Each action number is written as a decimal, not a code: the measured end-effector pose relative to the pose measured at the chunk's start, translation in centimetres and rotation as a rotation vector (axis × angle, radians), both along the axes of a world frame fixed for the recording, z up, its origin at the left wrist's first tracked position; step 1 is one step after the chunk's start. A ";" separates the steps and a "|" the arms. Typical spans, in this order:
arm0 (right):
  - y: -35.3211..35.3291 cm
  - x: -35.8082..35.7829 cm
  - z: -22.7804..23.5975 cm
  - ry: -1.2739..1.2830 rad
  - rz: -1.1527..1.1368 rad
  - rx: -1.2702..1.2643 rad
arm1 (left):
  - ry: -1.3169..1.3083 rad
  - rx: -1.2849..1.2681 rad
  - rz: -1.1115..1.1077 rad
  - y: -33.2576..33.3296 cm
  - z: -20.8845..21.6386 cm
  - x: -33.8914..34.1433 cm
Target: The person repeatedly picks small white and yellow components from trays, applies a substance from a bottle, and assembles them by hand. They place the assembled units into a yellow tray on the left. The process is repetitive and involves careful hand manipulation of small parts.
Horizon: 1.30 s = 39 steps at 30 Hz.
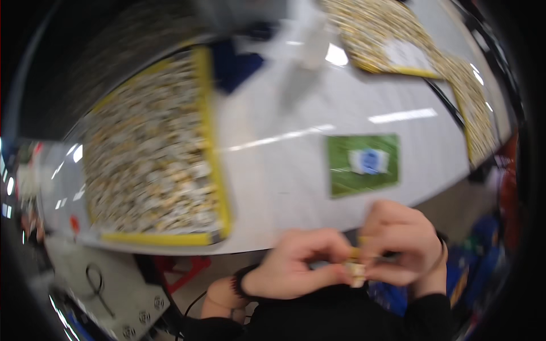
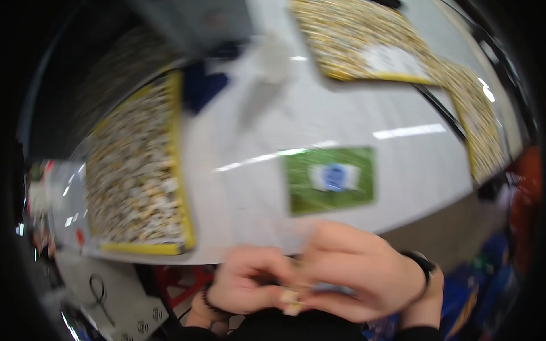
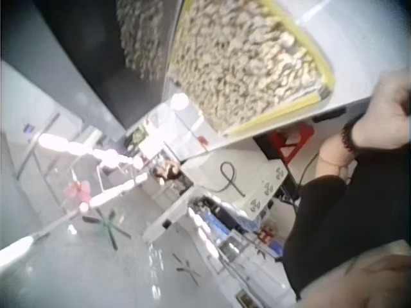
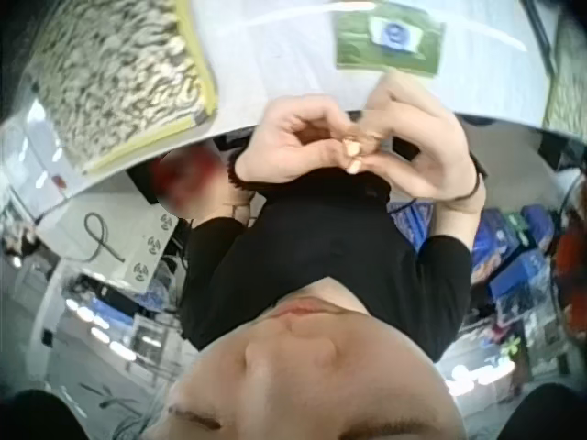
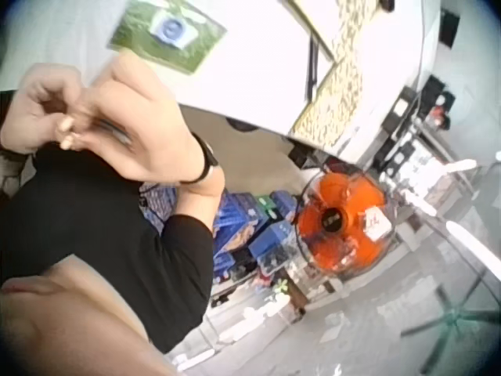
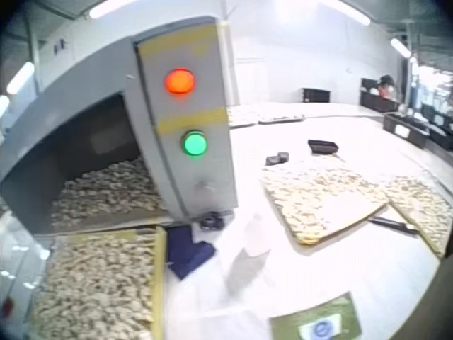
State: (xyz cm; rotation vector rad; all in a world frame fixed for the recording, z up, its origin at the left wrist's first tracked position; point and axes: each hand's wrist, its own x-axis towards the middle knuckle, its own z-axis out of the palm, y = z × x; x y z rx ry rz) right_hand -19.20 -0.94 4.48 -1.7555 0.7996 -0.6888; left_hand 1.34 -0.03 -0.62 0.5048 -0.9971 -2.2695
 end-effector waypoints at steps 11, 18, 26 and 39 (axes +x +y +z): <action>2.5 -0.9 -2.0 -0.387 -0.363 -0.355 | -0.994 -1.061 0.945 0.9 5.7 8.4; 0.6 -5.1 -3.9 -0.344 -0.556 -0.273 | -1.282 -1.057 1.241 1.1 5.1 9.6; 1.6 -4.1 -5.5 -0.603 -0.705 -0.127 | -0.423 -0.734 0.143 6.6 -3.8 4.2; -0.1 -5.6 -5.7 -0.568 -0.718 -0.033 | -1.559 -1.104 0.174 -27.2 -17.7 10.7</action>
